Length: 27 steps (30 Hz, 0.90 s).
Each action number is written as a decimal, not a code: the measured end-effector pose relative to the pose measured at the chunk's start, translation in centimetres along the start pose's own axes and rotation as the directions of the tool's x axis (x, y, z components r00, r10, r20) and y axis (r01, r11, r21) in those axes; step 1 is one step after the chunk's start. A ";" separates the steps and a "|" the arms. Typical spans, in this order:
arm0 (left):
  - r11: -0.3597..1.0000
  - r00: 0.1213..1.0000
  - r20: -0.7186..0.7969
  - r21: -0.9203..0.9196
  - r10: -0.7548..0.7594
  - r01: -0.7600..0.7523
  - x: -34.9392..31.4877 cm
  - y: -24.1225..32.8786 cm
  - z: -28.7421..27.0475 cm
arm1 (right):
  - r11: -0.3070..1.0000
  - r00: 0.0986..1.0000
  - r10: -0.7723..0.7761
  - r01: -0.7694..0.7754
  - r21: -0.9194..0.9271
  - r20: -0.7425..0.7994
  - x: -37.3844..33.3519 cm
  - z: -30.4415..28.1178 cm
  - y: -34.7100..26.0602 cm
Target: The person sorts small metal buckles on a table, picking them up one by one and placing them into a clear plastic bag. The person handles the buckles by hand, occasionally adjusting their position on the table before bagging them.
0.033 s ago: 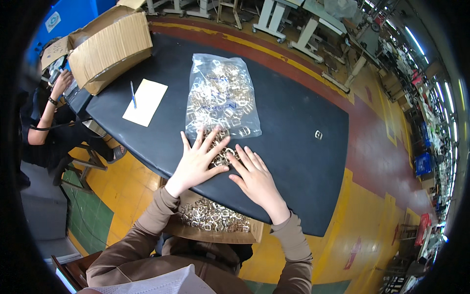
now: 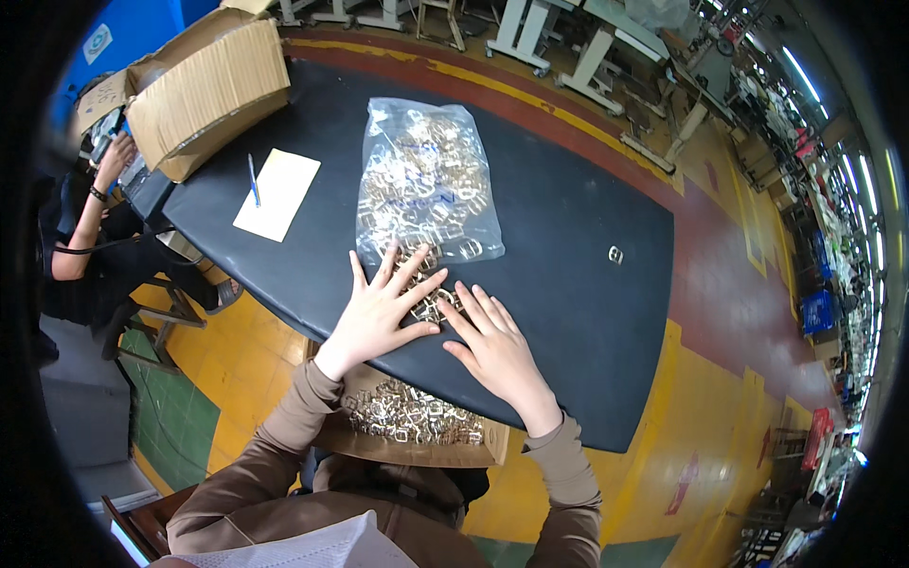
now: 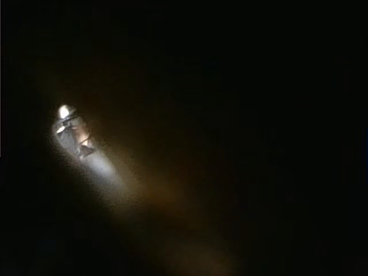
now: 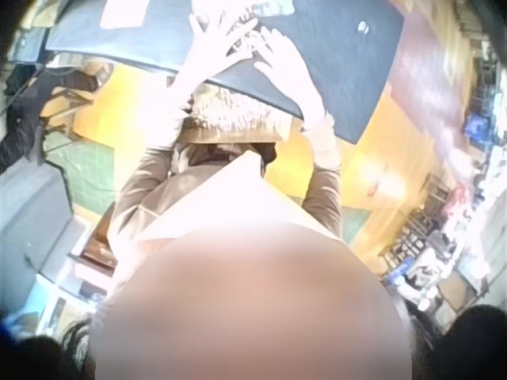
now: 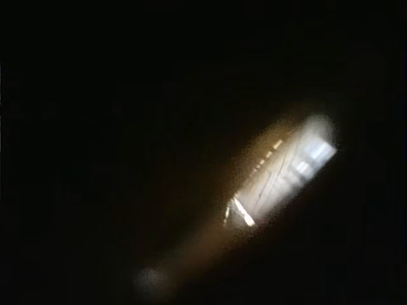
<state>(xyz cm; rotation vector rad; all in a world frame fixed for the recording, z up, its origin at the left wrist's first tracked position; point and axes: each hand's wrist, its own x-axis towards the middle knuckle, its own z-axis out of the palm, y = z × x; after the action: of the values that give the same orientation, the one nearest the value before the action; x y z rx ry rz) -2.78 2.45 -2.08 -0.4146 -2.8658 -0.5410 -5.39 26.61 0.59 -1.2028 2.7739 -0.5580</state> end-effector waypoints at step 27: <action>0.955 0.974 0.033 -0.207 0.225 -0.214 0.2 0.9 -1.9 | 0.969 0.924 0.242 -0.216 0.120 -0.295 -0.9 1.3 -1.4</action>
<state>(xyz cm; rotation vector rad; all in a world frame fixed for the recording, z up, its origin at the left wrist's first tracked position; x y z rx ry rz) -2.38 2.62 -0.03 -0.7828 -2.7749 -0.7918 -3.49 25.96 -0.20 -0.8158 3.0486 -0.8984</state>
